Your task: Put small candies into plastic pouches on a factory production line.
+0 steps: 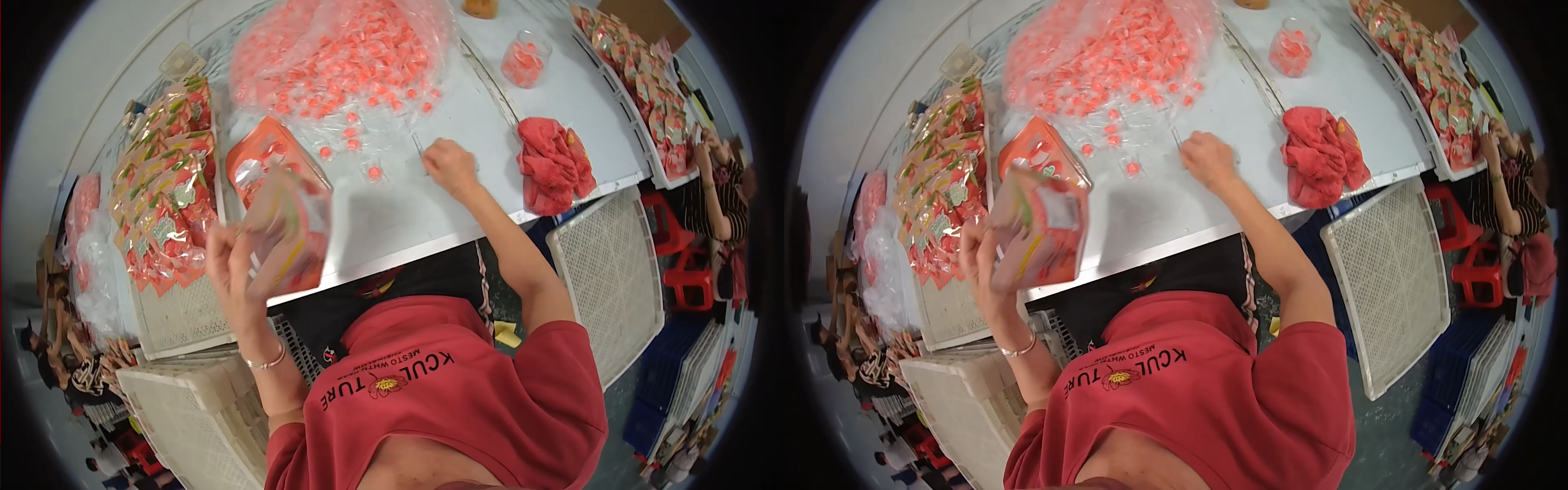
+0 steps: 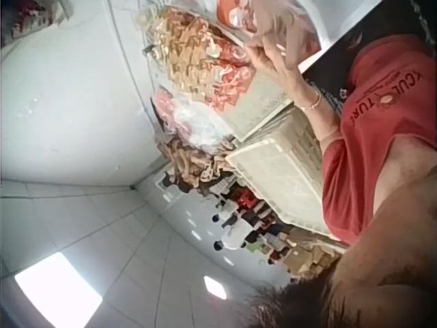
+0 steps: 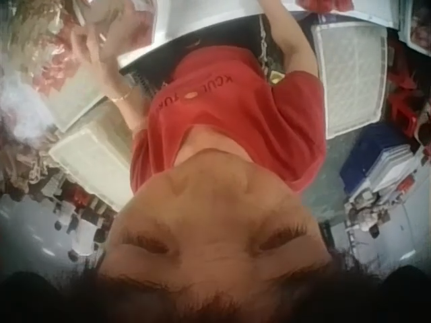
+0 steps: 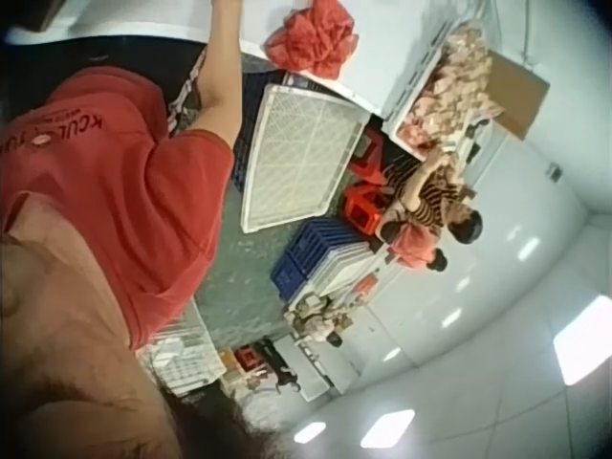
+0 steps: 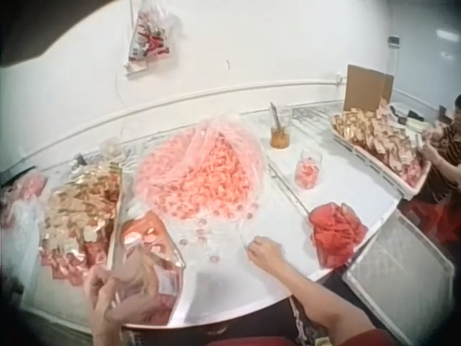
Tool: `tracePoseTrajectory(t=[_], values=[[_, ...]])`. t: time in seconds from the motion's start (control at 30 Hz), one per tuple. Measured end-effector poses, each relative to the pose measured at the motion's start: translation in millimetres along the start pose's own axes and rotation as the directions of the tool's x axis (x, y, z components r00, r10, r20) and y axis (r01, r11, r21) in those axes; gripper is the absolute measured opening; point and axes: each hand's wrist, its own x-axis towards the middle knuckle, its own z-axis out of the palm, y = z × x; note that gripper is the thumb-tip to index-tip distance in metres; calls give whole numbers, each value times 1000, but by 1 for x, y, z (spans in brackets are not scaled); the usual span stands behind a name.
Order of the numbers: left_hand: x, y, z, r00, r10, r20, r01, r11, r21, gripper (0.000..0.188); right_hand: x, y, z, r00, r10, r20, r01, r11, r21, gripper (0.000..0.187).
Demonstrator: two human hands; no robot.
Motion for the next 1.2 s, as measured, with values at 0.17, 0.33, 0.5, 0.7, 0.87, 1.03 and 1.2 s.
tracePoseTrajectory(t=[0.17,0.33,0.5,0.7,0.87,1.03,1.2], values=[[28,-4,30,990,-21,142,45,985,-167,13,66,-34,-79,652,701,289,-319,-93,943,15],[49,-12,77,982,156,105,-159,987,20,11,134,-149,-174,876,455,162,48,-415,909,21],[66,-29,94,996,94,-4,-94,995,33,15,150,-174,-121,907,101,-409,263,622,737,21],[96,-59,74,970,104,-219,-117,992,-44,15,151,-170,-121,845,-419,-332,517,797,312,28],[117,-21,56,981,169,-100,-168,986,16,11,180,-176,-162,806,-531,260,475,843,251,33],[118,-28,43,983,176,-52,-181,976,-122,13,201,-175,-181,826,-539,165,326,695,641,39],[110,-34,28,941,260,-218,-257,965,43,13,197,-189,-176,752,-523,400,350,832,430,43]])
